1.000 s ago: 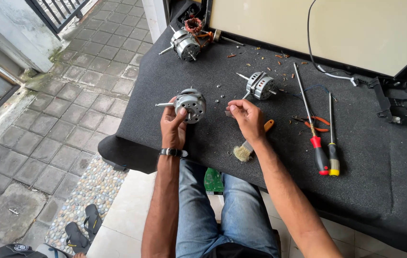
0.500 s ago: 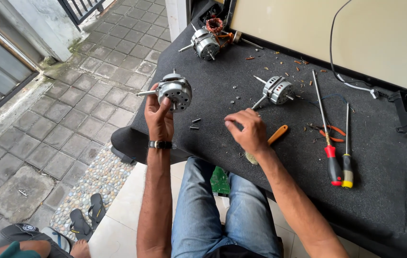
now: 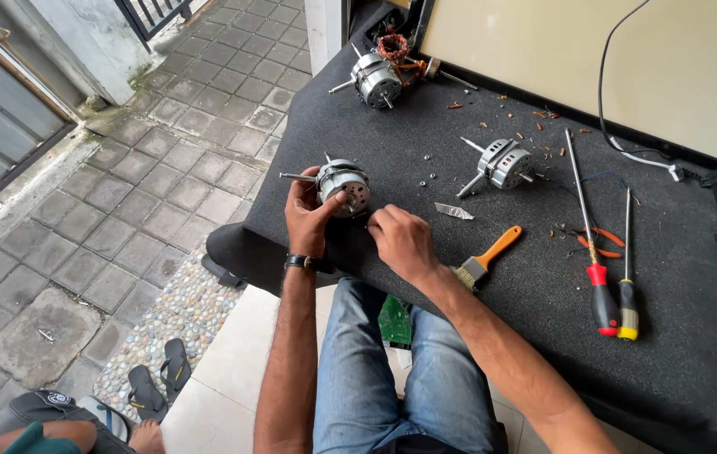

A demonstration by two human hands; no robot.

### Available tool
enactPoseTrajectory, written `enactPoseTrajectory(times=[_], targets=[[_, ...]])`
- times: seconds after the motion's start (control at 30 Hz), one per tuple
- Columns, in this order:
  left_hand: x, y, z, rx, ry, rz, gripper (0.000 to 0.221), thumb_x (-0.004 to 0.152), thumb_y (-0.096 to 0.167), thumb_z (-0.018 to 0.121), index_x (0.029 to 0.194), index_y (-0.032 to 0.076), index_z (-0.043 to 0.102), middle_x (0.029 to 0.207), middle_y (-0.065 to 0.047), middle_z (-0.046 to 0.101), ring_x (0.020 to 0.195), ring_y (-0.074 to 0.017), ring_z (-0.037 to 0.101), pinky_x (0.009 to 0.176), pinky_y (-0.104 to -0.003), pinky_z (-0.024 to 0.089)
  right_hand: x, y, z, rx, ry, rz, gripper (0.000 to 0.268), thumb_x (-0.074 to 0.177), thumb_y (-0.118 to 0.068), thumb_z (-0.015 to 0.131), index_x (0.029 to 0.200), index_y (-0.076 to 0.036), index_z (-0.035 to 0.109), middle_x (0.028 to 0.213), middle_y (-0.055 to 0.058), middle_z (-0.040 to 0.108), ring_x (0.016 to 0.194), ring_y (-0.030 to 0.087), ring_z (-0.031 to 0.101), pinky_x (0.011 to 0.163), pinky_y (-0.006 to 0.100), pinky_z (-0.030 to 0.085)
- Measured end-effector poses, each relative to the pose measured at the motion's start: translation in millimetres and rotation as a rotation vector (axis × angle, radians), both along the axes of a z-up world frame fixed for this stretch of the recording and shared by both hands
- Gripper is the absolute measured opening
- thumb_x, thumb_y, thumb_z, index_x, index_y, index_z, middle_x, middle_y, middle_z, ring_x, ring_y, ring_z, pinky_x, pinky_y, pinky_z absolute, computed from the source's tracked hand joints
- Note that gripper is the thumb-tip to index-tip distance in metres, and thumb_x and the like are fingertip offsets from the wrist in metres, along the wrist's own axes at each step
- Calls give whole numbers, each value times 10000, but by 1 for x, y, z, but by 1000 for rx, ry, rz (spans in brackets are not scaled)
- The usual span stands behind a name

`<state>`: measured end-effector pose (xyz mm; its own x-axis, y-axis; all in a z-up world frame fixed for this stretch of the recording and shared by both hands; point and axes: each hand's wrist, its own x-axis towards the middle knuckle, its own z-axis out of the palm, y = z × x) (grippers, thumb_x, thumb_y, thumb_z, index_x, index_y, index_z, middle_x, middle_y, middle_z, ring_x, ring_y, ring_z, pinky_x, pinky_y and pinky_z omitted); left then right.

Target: Cleaning and assembling electric motor components using a brush and screwdriver

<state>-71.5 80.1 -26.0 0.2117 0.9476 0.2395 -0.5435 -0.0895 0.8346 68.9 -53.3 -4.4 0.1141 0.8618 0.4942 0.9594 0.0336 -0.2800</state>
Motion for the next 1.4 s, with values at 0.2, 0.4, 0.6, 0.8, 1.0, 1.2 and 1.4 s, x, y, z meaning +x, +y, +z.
enactPoseTrajectory(times=[0.2, 0.4, 0.6, 0.8, 1.0, 1.2, 1.4], targets=[[0, -6, 5, 9, 35, -7, 789, 673, 104, 976, 1343, 32, 567, 1156, -102, 646, 1089, -192, 611, 954, -341, 536, 14, -22, 35, 1, 1309, 251, 126, 1033, -149, 570, 1093, -38, 564, 578, 119, 619, 316, 123, 502, 320, 223, 396], [-2, -16, 24, 48, 100, -28, 823, 681, 133, 977, 1379, 43, 550, 1166, -132, 639, 1109, -226, 600, 972, -378, 530, 9, -31, 65, -22, 1603, 442, 185, 991, -181, 612, 1097, -34, 578, 1012, 248, 781, 690, 276, 787, 523, 302, 617], [-5, -15, 26, 73, 142, -43, 831, 689, 151, 978, 1399, 67, 554, 1223, -171, 637, 1160, -270, 596, 1012, -404, 516, 3, -17, 61, 78, 1393, 315, 183, 961, -76, 677, 1110, 23, 636, 884, 198, 754, 598, 220, 743, 467, 284, 604], [-3, -10, 18, 65, 147, -55, 833, 692, 176, 981, 1403, 80, 558, 1230, -164, 643, 1164, -266, 600, 1020, -404, 514, 12, -18, 72, 93, 1420, 187, 305, 997, -224, 667, 1178, 22, 673, 1005, 214, 761, 751, 234, 781, 587, 305, 651], [-11, -17, 30, 127, 220, -25, 805, 711, 220, 967, 1393, 73, 565, 1289, -197, 608, 1205, -314, 597, 1031, -422, 516, 15, -14, 69, 103, 1204, 270, 343, 959, -85, 696, 1264, 52, 619, 956, 221, 748, 696, 236, 764, 549, 279, 628], [-10, -19, 32, 186, 260, 2, 818, 683, 212, 981, 1384, 74, 582, 1331, -221, 571, 1220, -379, 607, 1040, -462, 518, 0, 9, 94, 50, 792, 237, 133, 960, -34, 702, 1081, 21, 696, 899, 179, 784, 655, 177, 763, 509, 213, 581], [-10, -22, 32, 329, 379, 118, 799, 691, 285, 975, 1369, 103, 594, 1236, -172, 591, 1135, -375, 651, 1000, -480, 534, -6, 28, 91, 141, 365, 206, 109, 923, -44, 728, 970, -127, 781, 777, 51, 766, 594, 124, 716, 498, 233, 554]])
